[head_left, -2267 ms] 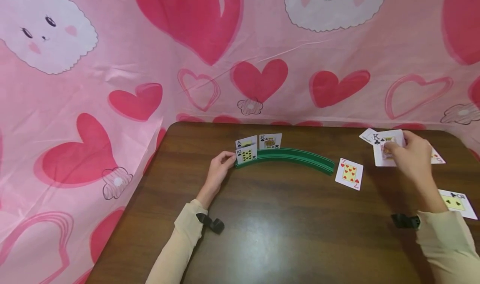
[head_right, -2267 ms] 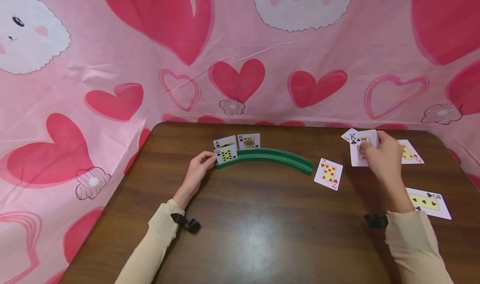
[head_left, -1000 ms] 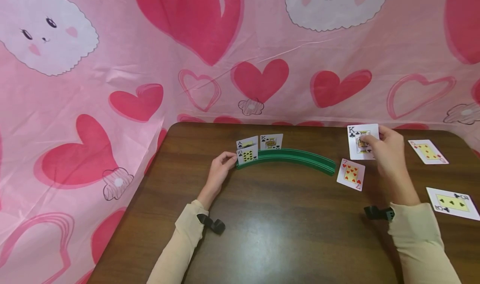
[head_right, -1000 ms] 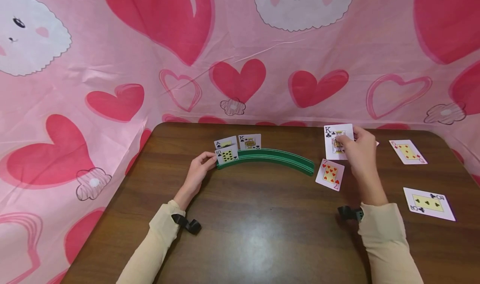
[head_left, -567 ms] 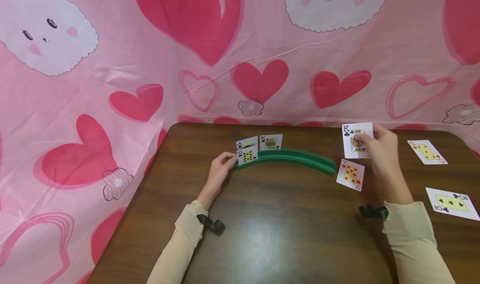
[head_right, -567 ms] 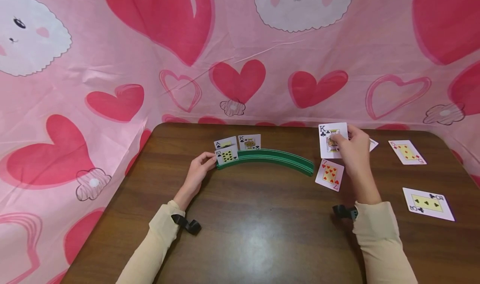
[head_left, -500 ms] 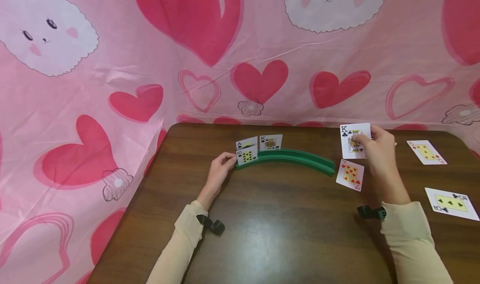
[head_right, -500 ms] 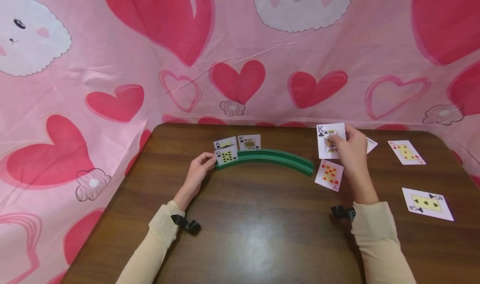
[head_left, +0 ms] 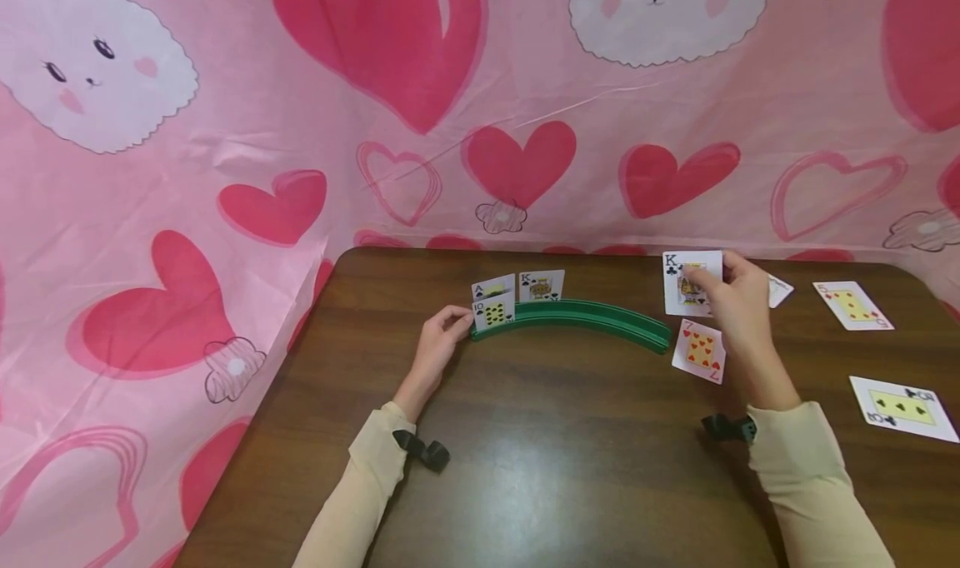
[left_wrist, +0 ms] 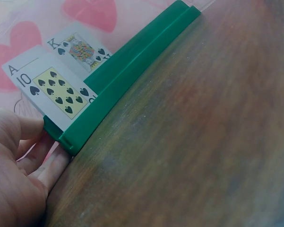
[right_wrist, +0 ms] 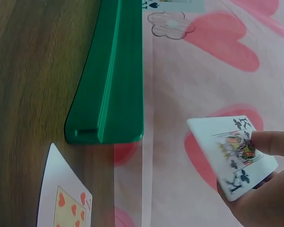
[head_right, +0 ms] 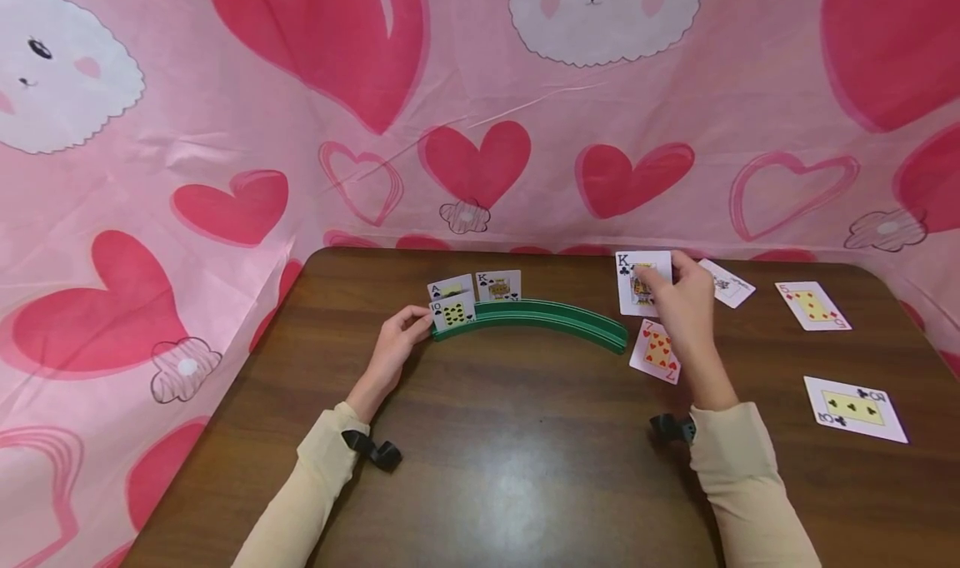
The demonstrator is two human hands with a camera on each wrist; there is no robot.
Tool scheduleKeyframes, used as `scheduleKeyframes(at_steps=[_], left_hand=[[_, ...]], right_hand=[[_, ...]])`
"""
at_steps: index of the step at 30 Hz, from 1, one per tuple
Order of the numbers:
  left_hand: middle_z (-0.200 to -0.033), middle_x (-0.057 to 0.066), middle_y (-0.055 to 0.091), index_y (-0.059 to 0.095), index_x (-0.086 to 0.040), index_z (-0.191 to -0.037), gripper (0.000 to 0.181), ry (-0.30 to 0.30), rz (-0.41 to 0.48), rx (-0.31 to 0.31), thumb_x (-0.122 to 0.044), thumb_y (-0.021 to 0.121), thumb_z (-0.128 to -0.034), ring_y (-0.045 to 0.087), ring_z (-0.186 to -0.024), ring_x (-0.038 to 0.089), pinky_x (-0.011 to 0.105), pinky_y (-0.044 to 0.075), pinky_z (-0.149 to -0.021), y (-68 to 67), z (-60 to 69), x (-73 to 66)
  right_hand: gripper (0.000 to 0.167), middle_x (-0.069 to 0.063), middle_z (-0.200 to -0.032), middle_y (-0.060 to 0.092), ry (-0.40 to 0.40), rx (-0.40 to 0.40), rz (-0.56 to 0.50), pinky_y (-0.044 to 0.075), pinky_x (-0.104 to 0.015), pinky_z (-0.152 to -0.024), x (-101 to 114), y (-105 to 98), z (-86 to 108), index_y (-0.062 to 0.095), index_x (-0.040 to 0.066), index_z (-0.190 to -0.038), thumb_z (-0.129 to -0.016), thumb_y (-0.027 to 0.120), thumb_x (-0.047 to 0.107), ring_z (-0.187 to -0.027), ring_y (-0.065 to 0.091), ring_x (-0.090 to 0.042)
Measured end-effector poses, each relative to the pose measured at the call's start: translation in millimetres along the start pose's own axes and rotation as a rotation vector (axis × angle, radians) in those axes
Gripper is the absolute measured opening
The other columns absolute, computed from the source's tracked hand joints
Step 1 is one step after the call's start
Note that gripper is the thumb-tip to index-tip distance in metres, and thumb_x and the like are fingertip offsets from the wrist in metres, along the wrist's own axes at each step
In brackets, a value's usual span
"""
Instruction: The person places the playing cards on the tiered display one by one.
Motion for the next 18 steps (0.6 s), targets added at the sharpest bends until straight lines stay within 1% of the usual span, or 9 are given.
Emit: scheduleKeyframes(at_steps=[3, 5, 9, 12, 18], left_hand=[[-0.119, 0.017, 0.068, 0.069, 0.006, -0.114, 0.02, -0.001, 0.002, 0.001, -0.01, 0.063, -0.1037, 0.064, -0.106, 0.019, 0.031, 0.055, -0.095, 0.0, 0.3, -0.4], [-0.12, 0.017, 0.068, 0.069, 0.006, -0.114, 0.02, -0.003, 0.002, 0.005, -0.011, 0.063, -0.1038, 0.065, -0.106, 0.02, 0.031, 0.054, -0.095, 0.0, 0.3, -0.6], [-0.12, 0.017, 0.068, 0.068, 0.006, -0.114, 0.021, -0.005, 0.004, 0.009, -0.011, 0.062, -0.104, 0.065, -0.106, 0.02, 0.03, 0.054, -0.095, -0.2, 0.1, -0.4], [-0.12, 0.018, 0.068, 0.068, 0.006, -0.114, 0.021, -0.007, 0.001, 0.012, -0.011, 0.062, -0.1042, 0.065, -0.106, 0.021, 0.032, 0.054, -0.096, -0.7, 0.1, -0.5], [-0.121, 0.017, 0.068, 0.068, 0.005, -0.115, 0.021, -0.011, -0.008, 0.018, -0.012, 0.061, -0.1048, 0.064, -0.108, 0.021, 0.036, 0.053, -0.099, -0.7, 0.3, -0.7]], right_hand=[[0.04, 0.026, -0.085, 0.063, -0.009, 0.017, -0.008, 0.053, -0.013, -0.064, 1, 3, 2.2, 0.064, -0.012, -0.122, -0.098, 0.07, 0.02, -0.077, 0.06, -0.001], [0.04, 0.025, -0.087, 0.063, -0.014, 0.021, -0.017, 0.053, -0.013, -0.066, 1, 5, 3.1, 0.064, -0.011, -0.123, -0.098, 0.07, 0.02, -0.079, 0.061, -0.002], [0.029, 0.022, -0.088, 0.066, -0.011, 0.02, -0.067, 0.054, -0.013, -0.068, 3, 11, 4.8, 0.069, -0.004, -0.116, -0.097, 0.072, 0.018, -0.081, 0.062, -0.003], [0.02, 0.021, -0.088, 0.068, -0.005, 0.028, -0.111, 0.055, -0.015, -0.07, 8, 17, 5.9, 0.071, 0.003, -0.11, -0.096, 0.074, 0.017, -0.081, 0.064, -0.004], [0.011, 0.017, -0.085, 0.07, -0.008, 0.037, -0.183, 0.056, -0.015, -0.069, 20, 31, 7.0, 0.073, 0.007, -0.101, -0.093, 0.077, 0.013, -0.077, 0.066, -0.003]])
Point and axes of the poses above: each hand's wrist, its own z-axis away from the middle knuckle, its own y-axis out of the palm, x = y × z, the point moved 1 cm from there along -z, towards the middle knuckle
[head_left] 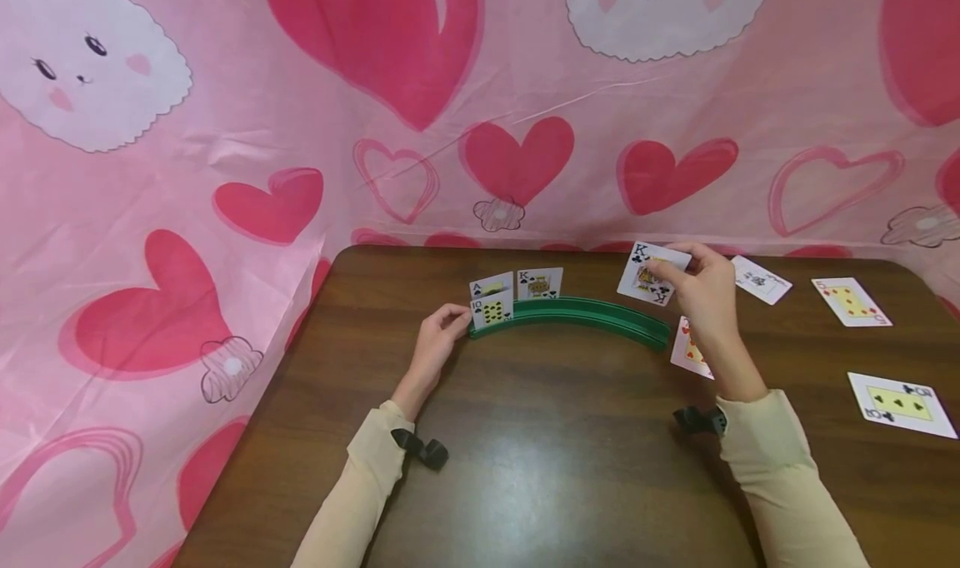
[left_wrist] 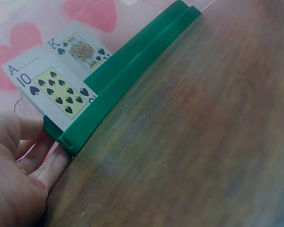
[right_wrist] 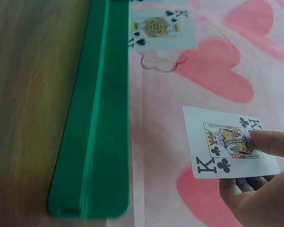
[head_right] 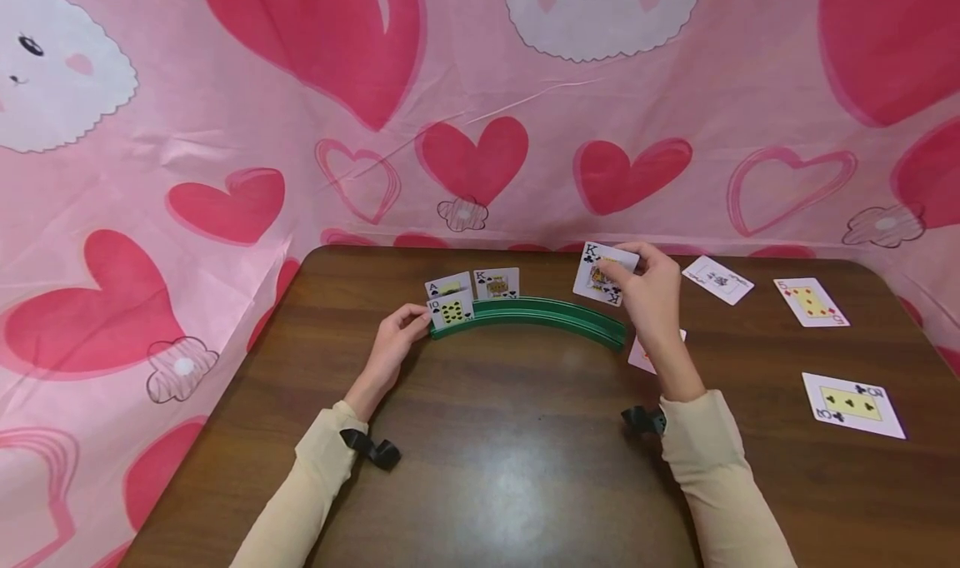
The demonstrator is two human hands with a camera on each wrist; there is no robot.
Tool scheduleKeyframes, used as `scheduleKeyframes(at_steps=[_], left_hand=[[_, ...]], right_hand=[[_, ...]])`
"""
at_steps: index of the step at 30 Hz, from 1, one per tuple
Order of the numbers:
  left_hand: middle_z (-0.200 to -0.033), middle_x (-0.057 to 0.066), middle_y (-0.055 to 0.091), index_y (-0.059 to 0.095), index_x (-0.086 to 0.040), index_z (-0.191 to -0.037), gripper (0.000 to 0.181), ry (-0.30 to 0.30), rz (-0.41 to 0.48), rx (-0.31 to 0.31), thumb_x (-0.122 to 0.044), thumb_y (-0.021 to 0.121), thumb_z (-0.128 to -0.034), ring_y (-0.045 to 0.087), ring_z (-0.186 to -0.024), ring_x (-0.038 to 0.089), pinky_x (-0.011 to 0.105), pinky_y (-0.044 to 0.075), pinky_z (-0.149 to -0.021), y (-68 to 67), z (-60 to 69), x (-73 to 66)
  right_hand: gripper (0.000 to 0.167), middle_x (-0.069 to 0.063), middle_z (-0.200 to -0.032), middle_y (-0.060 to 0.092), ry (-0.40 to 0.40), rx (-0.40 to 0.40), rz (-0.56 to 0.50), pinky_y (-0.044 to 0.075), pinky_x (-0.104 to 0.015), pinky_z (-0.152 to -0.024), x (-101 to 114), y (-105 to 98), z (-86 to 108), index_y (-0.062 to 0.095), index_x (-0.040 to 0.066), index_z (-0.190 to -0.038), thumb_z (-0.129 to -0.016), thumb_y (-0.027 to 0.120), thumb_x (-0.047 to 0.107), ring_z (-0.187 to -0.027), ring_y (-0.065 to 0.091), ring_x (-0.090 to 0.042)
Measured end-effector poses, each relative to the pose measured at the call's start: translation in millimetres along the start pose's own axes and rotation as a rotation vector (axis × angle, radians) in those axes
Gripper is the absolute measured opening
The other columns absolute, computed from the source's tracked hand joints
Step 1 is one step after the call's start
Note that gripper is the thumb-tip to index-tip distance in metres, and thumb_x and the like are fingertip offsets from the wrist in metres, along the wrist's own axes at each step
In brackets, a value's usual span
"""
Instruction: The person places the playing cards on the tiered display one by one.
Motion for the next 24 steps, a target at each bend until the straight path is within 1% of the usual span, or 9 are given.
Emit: scheduleKeyframes(at_steps=[3, 5, 7, 11, 15, 19, 22, 24], left_hand=[[-0.121, 0.018, 0.067, 0.068, 0.006, -0.115, 0.021, -0.002, 0.004, 0.003, -0.012, 0.061, -0.1049, 0.064, -0.108, 0.022, 0.037, 0.053, -0.1, 0.4, 0.0, -0.4], [-0.122, 0.018, 0.067, 0.068, 0.005, -0.115, 0.021, -0.007, 0.008, 0.005, -0.012, 0.061, -0.1049, 0.064, -0.109, 0.022, 0.038, 0.053, -0.1, 0.8, -0.3, -0.8], [-0.123, 0.017, 0.067, 0.068, 0.005, -0.115, 0.021, -0.01, 0.007, 0.006, -0.012, 0.061, -0.1051, 0.064, -0.11, 0.023, 0.038, 0.053, -0.101, 1.0, -0.3, -1.0], [-0.124, 0.018, 0.067, 0.068, 0.005, -0.116, 0.021, -0.014, 0.002, 0.005, -0.013, 0.061, -0.1051, 0.064, -0.112, 0.025, 0.04, 0.052, -0.103, 0.8, 0.0, -1.4], [-0.124, 0.017, 0.067, 0.068, 0.005, -0.116, 0.021, -0.013, -0.001, 0.004, -0.012, 0.061, -0.1052, 0.063, -0.112, 0.024, 0.041, 0.051, -0.103, 0.4, -0.1, -1.0], [-0.123, 0.017, 0.067, 0.068, 0.005, -0.116, 0.022, -0.011, 0.008, 0.003, -0.013, 0.061, -0.1054, 0.063, -0.111, 0.022, 0.039, 0.052, -0.102, 0.2, 0.0, -0.4], [-0.124, 0.017, 0.067, 0.068, 0.005, -0.117, 0.023, -0.011, 0.014, 0.003, -0.013, 0.061, -0.1054, 0.063, -0.11, 0.021, 0.038, 0.052, -0.102, 0.2, 0.3, 0.0], [-0.125, 0.017, 0.067, 0.068, 0.005, -0.118, 0.024, -0.014, 0.013, 0.004, -0.014, 0.061, -0.1054, 0.063, -0.11, 0.02, 0.037, 0.052, -0.102, 0.3, 0.4, -0.1]], right_hand=[[0.007, 0.016, -0.084, 0.071, 0.0, 0.008, -0.051, 0.056, -0.015, -0.069, 5, 8, 0.7, 0.074, 0.011, -0.097, -0.092, 0.078, 0.01, -0.075, 0.066, -0.003], [0.007, 0.014, -0.085, 0.072, 0.0, 0.019, -0.093, 0.056, -0.015, -0.069, 7, 13, 1.1, 0.075, 0.009, -0.097, -0.091, 0.078, 0.008, -0.076, 0.067, -0.004], [0.009, 0.014, -0.086, 0.073, -0.005, 0.033, -0.111, 0.056, -0.015, -0.071, 9, 17, 1.3, 0.075, 0.005, -0.1, -0.092, 0.077, 0.008, -0.078, 0.068, -0.005], [0.023, 0.017, -0.088, 0.072, -0.016, 0.058, -0.083, 0.054, -0.016, -0.077, 11, 25, 2.1, 0.072, -0.005, -0.112, -0.095, 0.074, 0.01, -0.084, 0.067, -0.006], [0.032, 0.017, -0.09, 0.072, -0.022, 0.09, -0.061, 0.054, -0.017, -0.079, 13, 32, 3.4, 0.068, -0.011, -0.12, -0.097, 0.072, 0.011, -0.087, 0.066, -0.006], [0.034, 0.015, -0.09, 0.072, -0.037, 0.12, -0.079, 0.055, -0.016, -0.078, 13, 40, 4.7, 0.066, -0.016, -0.12, -0.097, 0.071, 0.009, -0.084, 0.067, -0.005], [0.033, 0.012, -0.09, 0.074, -0.052, 0.122, -0.096, 0.055, -0.016, -0.077, 14, 46, 5.7, 0.066, -0.016, -0.118, -0.096, 0.072, 0.007, -0.082, 0.067, -0.005], [0.032, 0.007, -0.092, 0.075, -0.056, 0.125, -0.11, 0.055, -0.017, -0.077, 14, 50, 6.9, 0.067, -0.016, -0.116, -0.096, 0.073, 0.008, -0.083, 0.066, -0.006]])
Point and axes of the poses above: each hand's wrist, its own z-axis away from the middle knuckle, its own y-axis out of the palm, x = y × z, the point moved 1 cm from there along -z, towards the middle knuckle
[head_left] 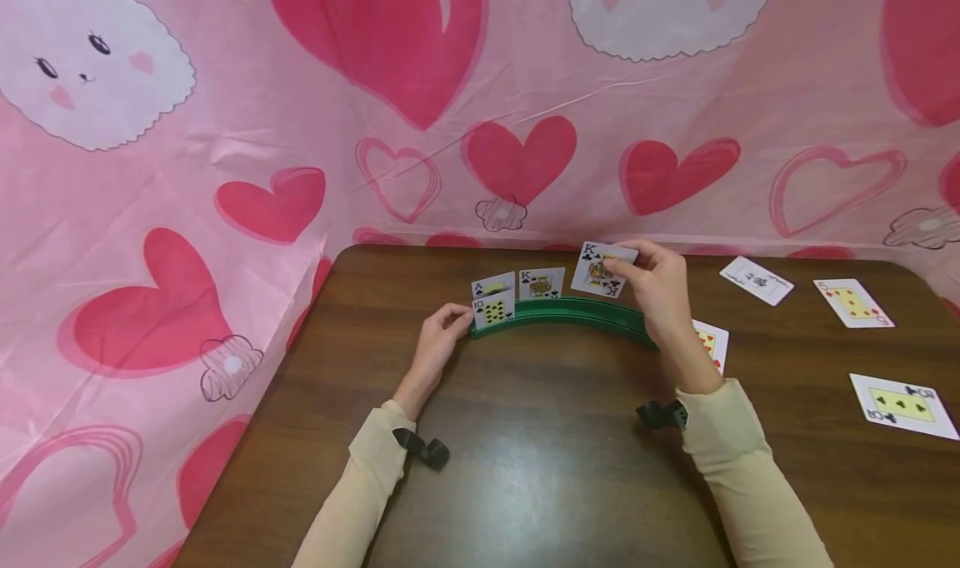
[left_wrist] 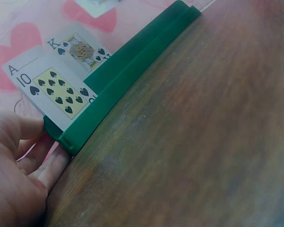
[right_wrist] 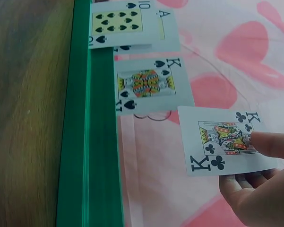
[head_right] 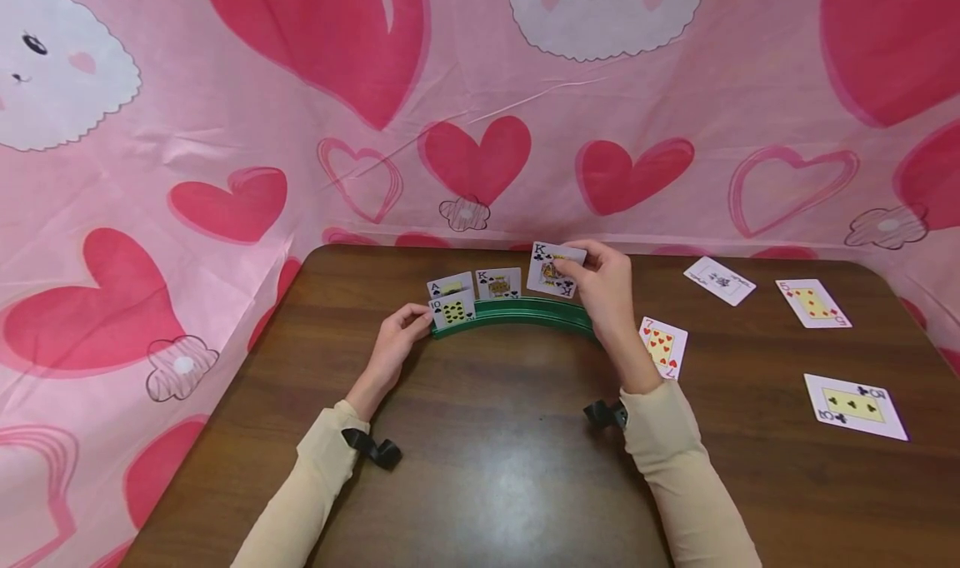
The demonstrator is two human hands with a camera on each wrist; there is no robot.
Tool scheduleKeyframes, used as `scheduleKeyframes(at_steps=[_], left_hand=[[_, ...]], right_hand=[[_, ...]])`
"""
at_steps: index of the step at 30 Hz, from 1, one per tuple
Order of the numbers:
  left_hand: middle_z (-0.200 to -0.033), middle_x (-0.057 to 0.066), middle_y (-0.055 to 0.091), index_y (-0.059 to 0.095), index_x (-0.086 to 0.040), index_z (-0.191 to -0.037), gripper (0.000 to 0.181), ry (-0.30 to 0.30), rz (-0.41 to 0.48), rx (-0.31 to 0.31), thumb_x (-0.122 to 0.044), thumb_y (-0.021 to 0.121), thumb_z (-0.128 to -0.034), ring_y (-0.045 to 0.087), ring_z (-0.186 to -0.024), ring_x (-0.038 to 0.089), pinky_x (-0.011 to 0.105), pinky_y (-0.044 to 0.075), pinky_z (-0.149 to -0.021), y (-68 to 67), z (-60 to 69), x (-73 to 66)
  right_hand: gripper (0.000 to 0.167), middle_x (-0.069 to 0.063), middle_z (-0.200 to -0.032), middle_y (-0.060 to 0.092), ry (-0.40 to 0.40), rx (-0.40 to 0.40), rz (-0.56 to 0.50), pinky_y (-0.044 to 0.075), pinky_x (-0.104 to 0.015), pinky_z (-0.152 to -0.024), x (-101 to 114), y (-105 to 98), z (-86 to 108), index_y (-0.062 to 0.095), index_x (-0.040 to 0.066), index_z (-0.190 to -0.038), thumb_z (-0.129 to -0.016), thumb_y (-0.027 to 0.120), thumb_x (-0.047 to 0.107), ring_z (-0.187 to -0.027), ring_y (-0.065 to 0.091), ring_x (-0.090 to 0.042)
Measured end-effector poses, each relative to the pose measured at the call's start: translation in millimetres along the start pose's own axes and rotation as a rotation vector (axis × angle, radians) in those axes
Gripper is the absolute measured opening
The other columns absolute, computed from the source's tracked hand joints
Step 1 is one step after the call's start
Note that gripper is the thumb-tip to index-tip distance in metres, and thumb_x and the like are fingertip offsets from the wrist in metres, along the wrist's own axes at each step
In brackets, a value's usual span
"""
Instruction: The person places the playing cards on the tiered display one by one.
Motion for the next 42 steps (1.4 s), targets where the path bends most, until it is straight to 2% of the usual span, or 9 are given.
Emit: scheduleKeyframes(at_steps=[4, 8, 12, 16, 19, 22, 30, 42], left_hand=[[-0.126, 0.018, 0.066, 0.067, 0.006, -0.119, 0.024, -0.013, -0.005, 0.009, -0.013, 0.06, -0.1058, 0.062, -0.111, 0.02, 0.037, 0.051, -0.102, -0.1, -1.4, -0.8], [-0.125, 0.02, 0.066, 0.066, 0.009, -0.117, 0.022, -0.024, -0.013, 0.023, -0.009, 0.058, -0.1058, 0.062, -0.111, 0.022, 0.04, 0.051, -0.103, -0.7, -3.2, -2.8], [-0.123, 0.022, 0.066, 0.066, 0.01, -0.115, 0.021, -0.016, -0.015, 0.031, -0.007, 0.058, -0.1052, 0.063, -0.11, 0.024, 0.041, 0.052, -0.103, 1.0, 4.7, -17.7], [-0.123, 0.019, 0.067, 0.067, 0.008, -0.115, 0.022, 0.0, -0.006, 0.017, -0.01, 0.06, -0.1052, 0.063, -0.11, 0.023, 0.038, 0.052, -0.101, 1.6, 4.2, -14.8], [-0.123, 0.018, 0.067, 0.068, 0.006, -0.116, 0.022, -0.002, -0.002, 0.007, -0.012, 0.061, -0.105, 0.063, -0.111, 0.023, 0.038, 0.052, -0.101, 0.5, -3.0, -2.0], [-0.122, 0.018, 0.067, 0.068, 0.006, -0.115, 0.021, 0.003, -0.003, 0.006, -0.011, 0.061, -0.1048, 0.064, -0.11, 0.023, 0.037, 0.053, -0.1, 0.2, -3.0, -2.4], [-0.12, 0.019, 0.067, 0.068, 0.008, -0.114, 0.021, 0.022, 0.002, 0.003, -0.009, 0.061, -0.1044, 0.064, -0.107, 0.021, 0.031, 0.054, -0.096, -0.4, -2.9, -3.2], [-0.118, 0.018, 0.069, 0.067, 0.011, -0.115, 0.021, -0.002, 0.014, -0.003, -0.006, 0.061, -0.1039, 0.063, -0.1, 0.011, 0.026, 0.054, -0.091, -0.8, -6.6, -4.7]], right_hand=[[0.031, 0.0, -0.094, 0.075, 0.012, 0.027, -0.014, 0.055, -0.019, -0.077, 0, 7, 0.4, 0.068, -0.016, -0.113, -0.095, 0.073, 0.009, -0.083, 0.065, -0.009], [0.031, 0.006, -0.093, 0.074, 0.035, 0.072, -0.006, 0.054, -0.02, -0.078, -3, 12, 0.9, 0.068, -0.015, -0.115, -0.096, 0.072, 0.01, -0.086, 0.064, -0.011], [0.031, 0.004, -0.093, 0.074, 0.049, 0.103, -0.001, 0.053, -0.022, -0.077, -7, 16, 1.1, 0.068, -0.015, -0.114, -0.096, 0.072, 0.009, -0.085, 0.063, -0.01], [0.029, 0.0, -0.093, 0.075, 0.075, 0.121, -0.007, 0.054, -0.021, -0.079, -13, 20, 0.8, 0.066, -0.016, -0.114, -0.096, 0.071, 0.006, -0.084, 0.064, -0.009], [0.028, 0.005, -0.093, 0.073, 0.103, 0.14, 0.0, 0.055, -0.019, -0.081, -17, 23, 0.8, 0.066, -0.015, -0.116, -0.097, 0.069, 0.005, -0.087, 0.064, -0.01], [0.028, 0.005, -0.095, 0.072, 0.12, 0.163, 0.016, 0.054, -0.019, -0.083, -18, 26, 1.9, 0.067, -0.014, -0.117, -0.098, 0.068, 0.006, -0.09, 0.064, -0.012], [0.027, -0.012, -0.107, 0.074, 0.171, 0.186, 0.029, 0.052, -0.021, -0.084, -23, 34, 3.6, 0.069, -0.013, -0.117, -0.097, 0.068, 0.006, -0.092, 0.063, -0.013], [0.026, -0.014, -0.108, 0.074, 0.205, 0.227, 0.062, 0.052, -0.022, -0.085, -35, 45, 3.2, 0.071, -0.011, -0.116, -0.096, 0.07, 0.005, -0.091, 0.064, -0.012]])
Point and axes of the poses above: each hand's wrist, its own z-axis away from the middle knuckle, its own y-axis out of the palm, x = y × z, the point moved 1 cm from there along -z, towards the middle knuckle
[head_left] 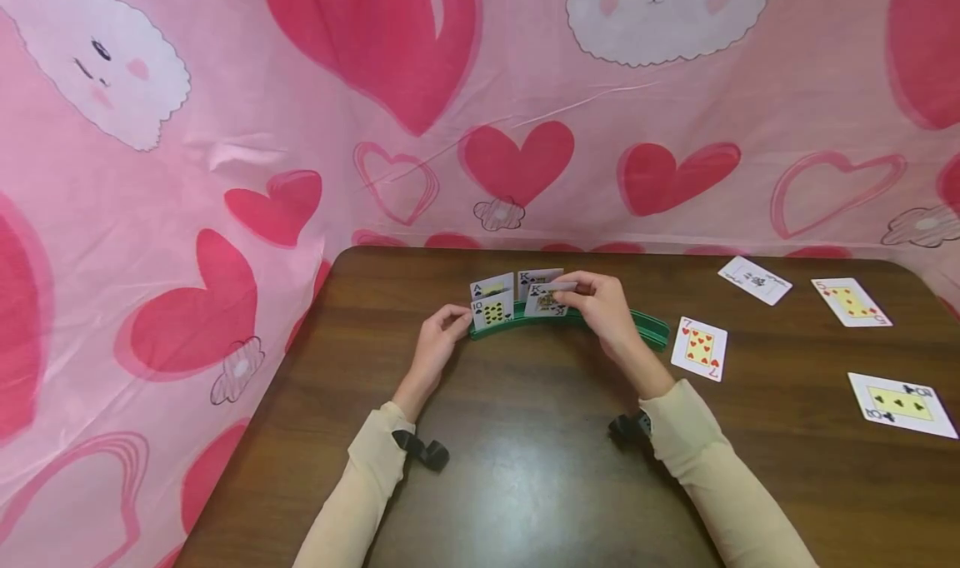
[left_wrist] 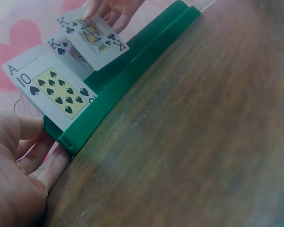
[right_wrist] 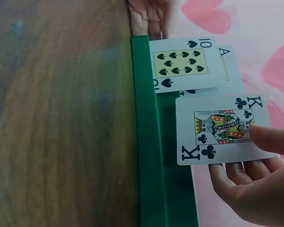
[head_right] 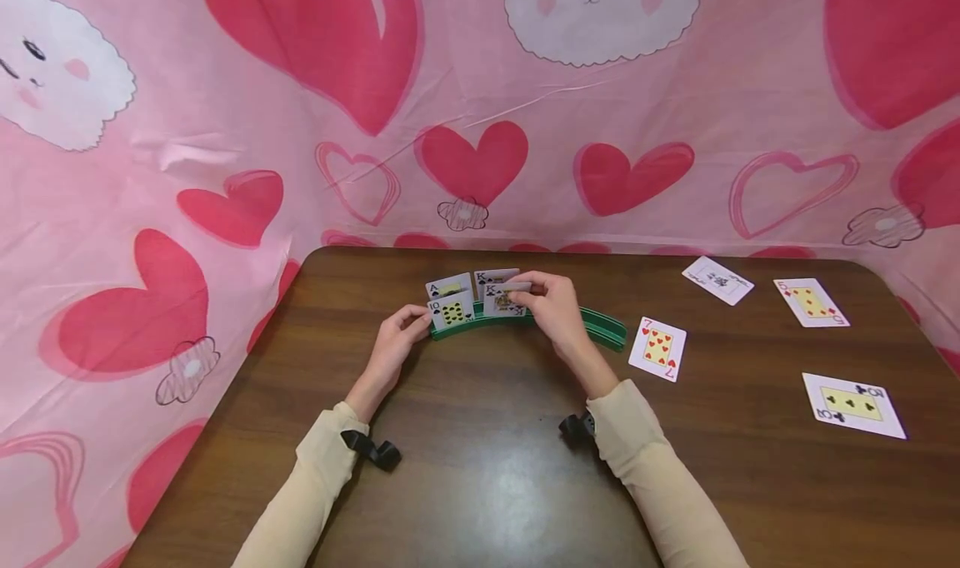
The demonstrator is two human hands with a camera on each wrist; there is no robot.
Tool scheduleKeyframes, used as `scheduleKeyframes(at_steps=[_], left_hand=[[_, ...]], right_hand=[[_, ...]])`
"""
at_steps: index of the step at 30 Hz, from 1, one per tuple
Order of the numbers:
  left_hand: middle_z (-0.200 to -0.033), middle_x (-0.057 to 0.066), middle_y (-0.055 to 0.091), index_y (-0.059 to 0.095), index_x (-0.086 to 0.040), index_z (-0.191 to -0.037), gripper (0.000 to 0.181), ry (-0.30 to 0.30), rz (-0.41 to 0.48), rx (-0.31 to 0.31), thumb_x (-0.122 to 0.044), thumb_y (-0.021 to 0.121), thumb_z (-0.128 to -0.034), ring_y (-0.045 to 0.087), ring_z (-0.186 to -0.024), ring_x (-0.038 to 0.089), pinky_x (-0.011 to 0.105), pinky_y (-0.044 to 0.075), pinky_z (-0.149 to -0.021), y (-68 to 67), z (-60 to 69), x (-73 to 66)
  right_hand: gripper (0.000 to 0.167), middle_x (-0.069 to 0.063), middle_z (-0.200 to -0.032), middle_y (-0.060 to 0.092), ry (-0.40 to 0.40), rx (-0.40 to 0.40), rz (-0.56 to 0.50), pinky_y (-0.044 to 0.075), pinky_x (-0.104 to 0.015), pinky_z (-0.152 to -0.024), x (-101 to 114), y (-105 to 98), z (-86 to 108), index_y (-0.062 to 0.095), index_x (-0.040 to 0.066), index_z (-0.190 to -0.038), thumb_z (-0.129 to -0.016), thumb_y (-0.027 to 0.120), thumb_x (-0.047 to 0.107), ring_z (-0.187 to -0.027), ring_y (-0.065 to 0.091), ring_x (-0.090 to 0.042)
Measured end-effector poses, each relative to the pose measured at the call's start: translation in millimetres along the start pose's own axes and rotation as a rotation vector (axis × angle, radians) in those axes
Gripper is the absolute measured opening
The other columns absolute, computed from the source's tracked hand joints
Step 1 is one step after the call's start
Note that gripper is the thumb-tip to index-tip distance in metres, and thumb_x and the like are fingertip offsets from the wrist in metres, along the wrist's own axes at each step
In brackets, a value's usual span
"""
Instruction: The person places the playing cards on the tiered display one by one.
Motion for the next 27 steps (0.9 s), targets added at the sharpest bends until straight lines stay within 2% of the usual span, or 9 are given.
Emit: scheduleKeyframes(at_steps=[4, 11, 20, 27], left_hand=[[-0.116, 0.019, 0.069, 0.066, 0.013, -0.114, 0.02, -0.009, 0.01, 0.001, -0.003, 0.06, -0.1033, 0.064, -0.099, 0.011, 0.026, 0.054, -0.091, 0.9, 2.5, -5.2], [-0.113, 0.018, 0.07, 0.066, 0.014, -0.111, 0.019, 0.021, 0.006, 0.004, -0.002, 0.061, -0.1025, 0.064, -0.098, 0.011, 0.026, 0.054, -0.091, 3.7, 19.7, -30.6], [-0.114, 0.019, 0.07, 0.066, 0.014, -0.113, 0.02, 0.013, 0.003, 0.008, -0.003, 0.06, -0.1031, 0.064, -0.099, 0.013, 0.028, 0.054, -0.092, 3.4, 19.9, -30.2], [-0.116, 0.02, 0.069, 0.066, 0.014, -0.113, 0.02, 0.016, 0.001, 0.012, -0.003, 0.06, -0.1032, 0.065, -0.1, 0.014, 0.027, 0.054, -0.093, 3.2, 20.8, -29.9]], right_hand=[[0.027, -0.016, -0.111, 0.073, 0.013, 0.007, -0.002, 0.051, -0.023, -0.087, -3, 2, -0.6, 0.071, -0.011, -0.117, -0.096, 0.07, 0.006, -0.096, 0.063, -0.016], [0.027, -0.018, -0.116, 0.072, 0.004, 0.019, 0.012, 0.051, -0.025, -0.087, -5, 4, 0.0, 0.073, -0.009, -0.117, -0.096, 0.07, 0.008, -0.101, 0.061, -0.021], [0.026, -0.02, -0.116, 0.072, 0.001, 0.022, 0.026, 0.051, -0.036, -0.093, -10, 6, -1.3, 0.073, -0.007, -0.117, -0.096, 0.071, 0.009, -0.103, 0.06, -0.023], [0.023, -0.017, -0.114, 0.073, 0.001, 0.026, 0.042, 0.051, -0.029, -0.087, -14, 8, -3.1, 0.075, -0.005, -0.114, -0.096, 0.071, 0.008, -0.103, 0.061, -0.023]])
Point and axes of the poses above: each hand's wrist, its own z-axis away from the middle knuckle, its own y-axis out of the palm, x = y × z, the point moved 1 cm from there along -z, towards the middle knuckle
